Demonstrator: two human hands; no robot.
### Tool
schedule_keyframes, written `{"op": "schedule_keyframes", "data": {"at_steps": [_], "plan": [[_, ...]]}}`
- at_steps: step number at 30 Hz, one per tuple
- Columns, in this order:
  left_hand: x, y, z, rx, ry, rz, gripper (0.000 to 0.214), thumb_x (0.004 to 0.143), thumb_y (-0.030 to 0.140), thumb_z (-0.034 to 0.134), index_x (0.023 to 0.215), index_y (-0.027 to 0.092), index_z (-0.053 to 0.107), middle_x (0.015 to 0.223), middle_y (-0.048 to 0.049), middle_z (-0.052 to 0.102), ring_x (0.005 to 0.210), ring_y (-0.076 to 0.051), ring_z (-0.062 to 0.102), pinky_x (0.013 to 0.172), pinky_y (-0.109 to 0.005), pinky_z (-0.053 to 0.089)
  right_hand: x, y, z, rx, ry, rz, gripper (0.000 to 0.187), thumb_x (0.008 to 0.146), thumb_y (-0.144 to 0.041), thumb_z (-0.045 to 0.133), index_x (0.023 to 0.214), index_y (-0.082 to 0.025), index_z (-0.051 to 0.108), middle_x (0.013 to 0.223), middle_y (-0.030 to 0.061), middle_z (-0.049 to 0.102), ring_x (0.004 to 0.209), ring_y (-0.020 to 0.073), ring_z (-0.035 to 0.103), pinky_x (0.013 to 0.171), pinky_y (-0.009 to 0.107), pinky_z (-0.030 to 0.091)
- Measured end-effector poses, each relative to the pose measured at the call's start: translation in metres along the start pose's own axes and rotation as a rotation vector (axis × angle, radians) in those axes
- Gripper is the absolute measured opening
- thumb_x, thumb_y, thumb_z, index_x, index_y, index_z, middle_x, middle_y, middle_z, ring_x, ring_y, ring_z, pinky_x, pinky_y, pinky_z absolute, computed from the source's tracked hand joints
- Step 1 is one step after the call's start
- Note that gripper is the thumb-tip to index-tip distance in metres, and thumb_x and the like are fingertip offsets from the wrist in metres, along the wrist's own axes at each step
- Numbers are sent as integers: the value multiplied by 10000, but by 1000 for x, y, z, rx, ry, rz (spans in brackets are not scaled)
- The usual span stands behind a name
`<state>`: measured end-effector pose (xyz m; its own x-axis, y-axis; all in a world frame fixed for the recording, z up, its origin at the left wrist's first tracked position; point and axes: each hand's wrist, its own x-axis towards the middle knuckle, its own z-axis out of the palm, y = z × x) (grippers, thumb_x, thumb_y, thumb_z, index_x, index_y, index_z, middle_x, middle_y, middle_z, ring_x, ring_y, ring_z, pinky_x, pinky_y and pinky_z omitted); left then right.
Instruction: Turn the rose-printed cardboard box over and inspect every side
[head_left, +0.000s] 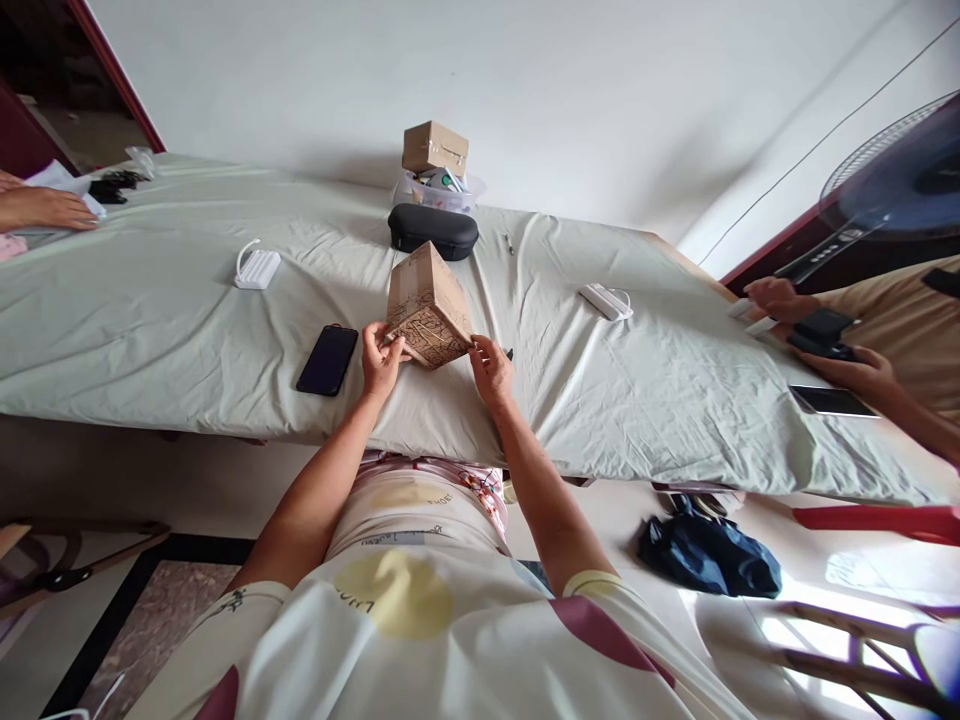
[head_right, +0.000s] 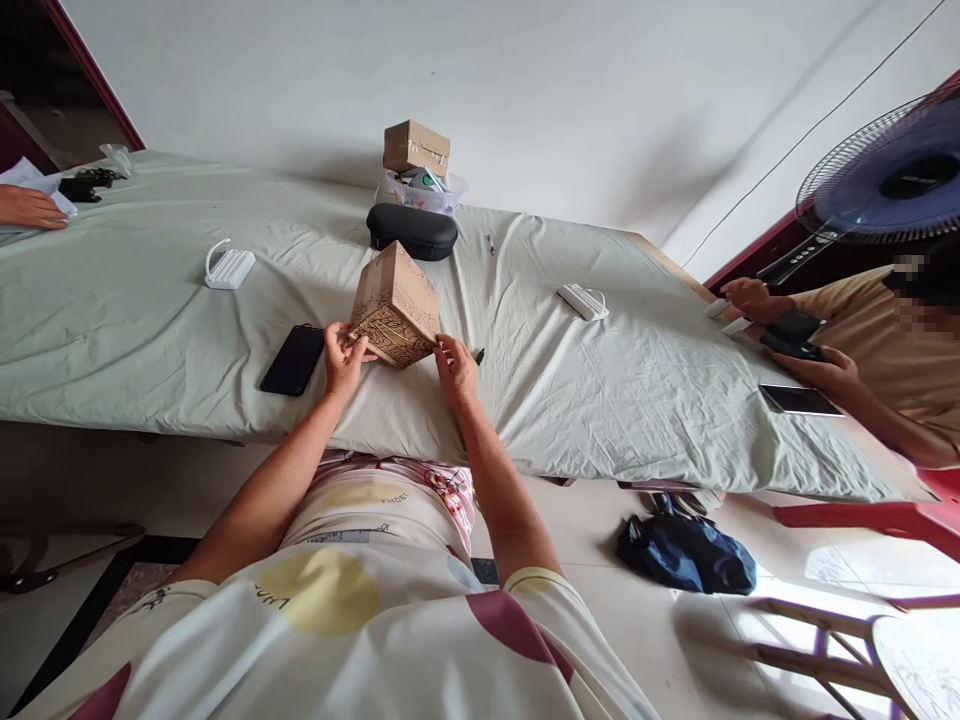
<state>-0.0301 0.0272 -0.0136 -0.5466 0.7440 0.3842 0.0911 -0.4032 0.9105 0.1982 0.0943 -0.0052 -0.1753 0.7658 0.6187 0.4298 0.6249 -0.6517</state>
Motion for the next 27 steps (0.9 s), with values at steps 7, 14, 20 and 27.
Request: {"op": "schedule_keyframes", "data": {"at_steps": [7, 14, 20, 27], "plan": [[-3, 2, -1, 68, -35, -42, 568, 897, 786, 624, 977, 249, 458, 878, -24, 669, 735, -190, 759, 570, -280, 637, 1, 12, 3, 183, 77, 47, 462, 1013, -584, 570, 1352, -273, 612, 984, 42, 753, 783, 176, 746, 690, 313, 639], [-2, -2, 0, 58, -70, -67, 588, 906, 813, 607, 959, 247, 455, 861, -29, 711, 740, -232, 802, 583, -315, 644, 1, 10, 4, 159, 68, 74, 461, 995, -522, 592, 1376, -263, 603, 1022, 54, 770, 765, 175, 746, 686, 321, 638], [1, -4, -2, -50, -88, -111, 600, 889, 817, 630, 957, 257, 424, 813, -15, 693, 703, -232, 803, 606, -347, 667, -1, 2, 1, -4, -34, 12, 392, 1002, -495, 600, 1301, -247, 656, 959, 51, 789, 866, 217, 752, 759, 352, 616], [2, -3, -2, -98, -129, -182, 469, 980, 658, 624, 1063, 229, 454, 819, -34, 718, 795, -287, 836, 692, -419, 702, -2, -1, 1, -25, -46, -47, 514, 1003, -527, 594, 1440, -256, 601, 865, -1, 761, 706, 170, 700, 739, 322, 615]]}}
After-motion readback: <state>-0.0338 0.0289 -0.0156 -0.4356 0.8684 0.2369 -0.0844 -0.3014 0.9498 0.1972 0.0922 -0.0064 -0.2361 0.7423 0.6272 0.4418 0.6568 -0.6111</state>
